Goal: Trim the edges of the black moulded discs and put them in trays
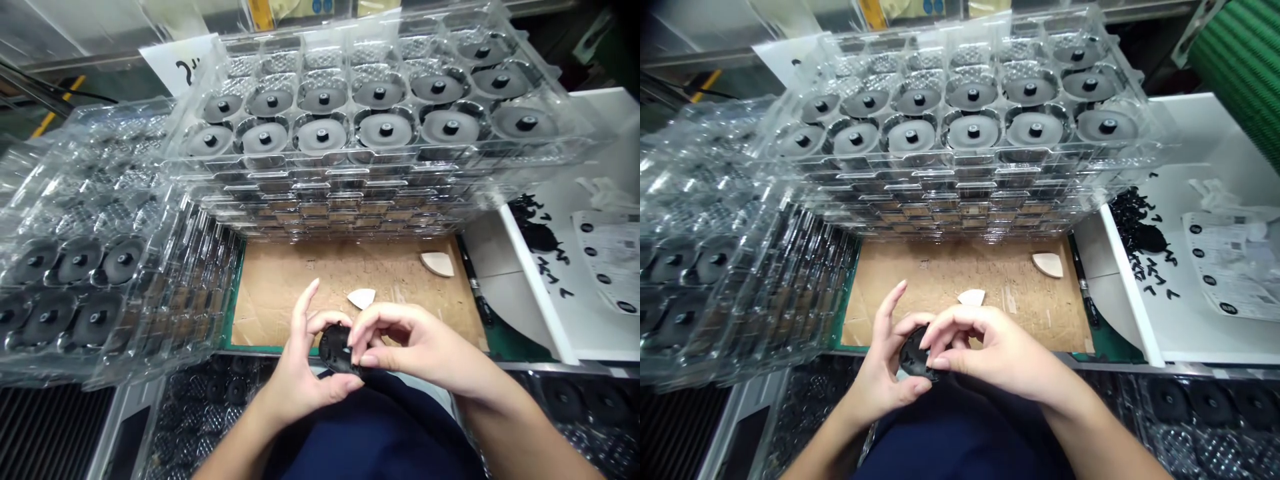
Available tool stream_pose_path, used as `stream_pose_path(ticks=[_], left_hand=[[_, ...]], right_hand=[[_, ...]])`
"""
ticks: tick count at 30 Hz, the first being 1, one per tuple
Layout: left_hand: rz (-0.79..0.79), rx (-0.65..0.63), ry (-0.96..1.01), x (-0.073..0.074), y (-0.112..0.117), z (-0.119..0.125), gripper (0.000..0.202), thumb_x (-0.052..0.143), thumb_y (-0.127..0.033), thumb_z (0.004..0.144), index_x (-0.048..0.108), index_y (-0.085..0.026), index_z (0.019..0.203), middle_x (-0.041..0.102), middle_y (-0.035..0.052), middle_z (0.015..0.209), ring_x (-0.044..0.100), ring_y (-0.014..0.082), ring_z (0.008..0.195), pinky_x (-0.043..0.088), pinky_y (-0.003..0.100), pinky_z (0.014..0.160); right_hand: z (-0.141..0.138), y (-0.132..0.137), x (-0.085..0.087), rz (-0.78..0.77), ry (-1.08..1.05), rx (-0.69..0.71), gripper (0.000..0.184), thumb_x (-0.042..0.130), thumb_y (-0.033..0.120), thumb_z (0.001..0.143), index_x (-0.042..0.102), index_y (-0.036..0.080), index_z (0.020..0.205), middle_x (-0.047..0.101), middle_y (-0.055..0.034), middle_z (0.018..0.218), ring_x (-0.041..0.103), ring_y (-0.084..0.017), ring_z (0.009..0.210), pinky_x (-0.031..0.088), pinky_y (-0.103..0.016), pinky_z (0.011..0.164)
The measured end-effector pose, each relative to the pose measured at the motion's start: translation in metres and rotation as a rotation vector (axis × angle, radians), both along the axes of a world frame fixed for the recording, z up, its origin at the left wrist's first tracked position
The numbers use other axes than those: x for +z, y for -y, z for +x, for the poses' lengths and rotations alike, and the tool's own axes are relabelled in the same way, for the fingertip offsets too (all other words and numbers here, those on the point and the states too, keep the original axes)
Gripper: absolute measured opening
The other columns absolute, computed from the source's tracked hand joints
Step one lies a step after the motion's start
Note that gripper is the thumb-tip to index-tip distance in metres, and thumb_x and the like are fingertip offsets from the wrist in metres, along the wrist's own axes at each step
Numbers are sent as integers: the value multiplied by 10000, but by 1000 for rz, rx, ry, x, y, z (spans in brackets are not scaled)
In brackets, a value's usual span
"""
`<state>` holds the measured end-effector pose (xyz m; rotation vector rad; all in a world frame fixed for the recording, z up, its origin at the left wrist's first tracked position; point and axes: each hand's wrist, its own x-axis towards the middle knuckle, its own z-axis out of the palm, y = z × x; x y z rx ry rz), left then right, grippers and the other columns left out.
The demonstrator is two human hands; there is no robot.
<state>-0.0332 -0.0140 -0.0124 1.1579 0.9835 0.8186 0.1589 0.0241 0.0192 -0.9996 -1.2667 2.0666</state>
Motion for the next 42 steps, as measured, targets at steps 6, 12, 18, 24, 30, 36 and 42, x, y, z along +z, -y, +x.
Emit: stream_pose_path(ticks=[6,12,18,24,30,36,42], left_hand=[[-4,-15,28,5,-2,3,1033,753,-375,673,83,-264,1450,628,54,1078,578,244,1053,332,381,998],[-177,-144,96,8,-5,7,1087,772,-428,631,75,-282,1451,643,62,1060,593,268,1059,349,407,986],[-142,-115,43,7,-6,15,1137,819,-363,580,98,-274,1455,655,78,1068,604,269,1040,355,415,993],[29,-74,-29,5,-8,23,1093,820,-285,593,144,-267,1453,645,93,1127,568,268,1095,347,419,1017],[171,-170,-142,5,-16,31,954,812,-275,599,285,-291,1394,619,111,1197,573,265,1109,355,409,1015],[226,-166,-163,6,-17,42,906,790,-260,635,291,-311,1389,599,104,1237,564,253,1133,364,399,1020],[257,-176,-194,1,-20,50,900,783,-336,639,286,-285,1387,583,123,1256,537,268,1175,341,422,1048]], right_hand=[[2,0,0,-12,-31,4,117,722,139,725,681,191,821,654,43,707,578,-80,658,426,-209,637],[8,2,-4,-122,-166,45,83,733,138,717,680,187,758,678,32,726,621,-83,678,474,-207,663],[12,14,-12,-218,-219,-77,220,741,228,718,555,169,617,674,6,690,637,-92,637,510,-229,664],[26,25,-18,-145,-100,-216,178,751,263,713,610,179,644,712,-30,707,669,-128,670,541,-257,669],[37,29,-23,-75,-54,-310,129,774,242,687,659,185,672,708,-12,682,655,-122,638,521,-226,623],[47,35,-37,-148,-186,-398,146,789,228,682,645,204,671,711,3,682,660,-120,660,521,-225,657],[57,37,-46,-85,-96,-441,109,764,248,719,663,206,723,713,-12,744,656,-124,703,511,-220,667]])
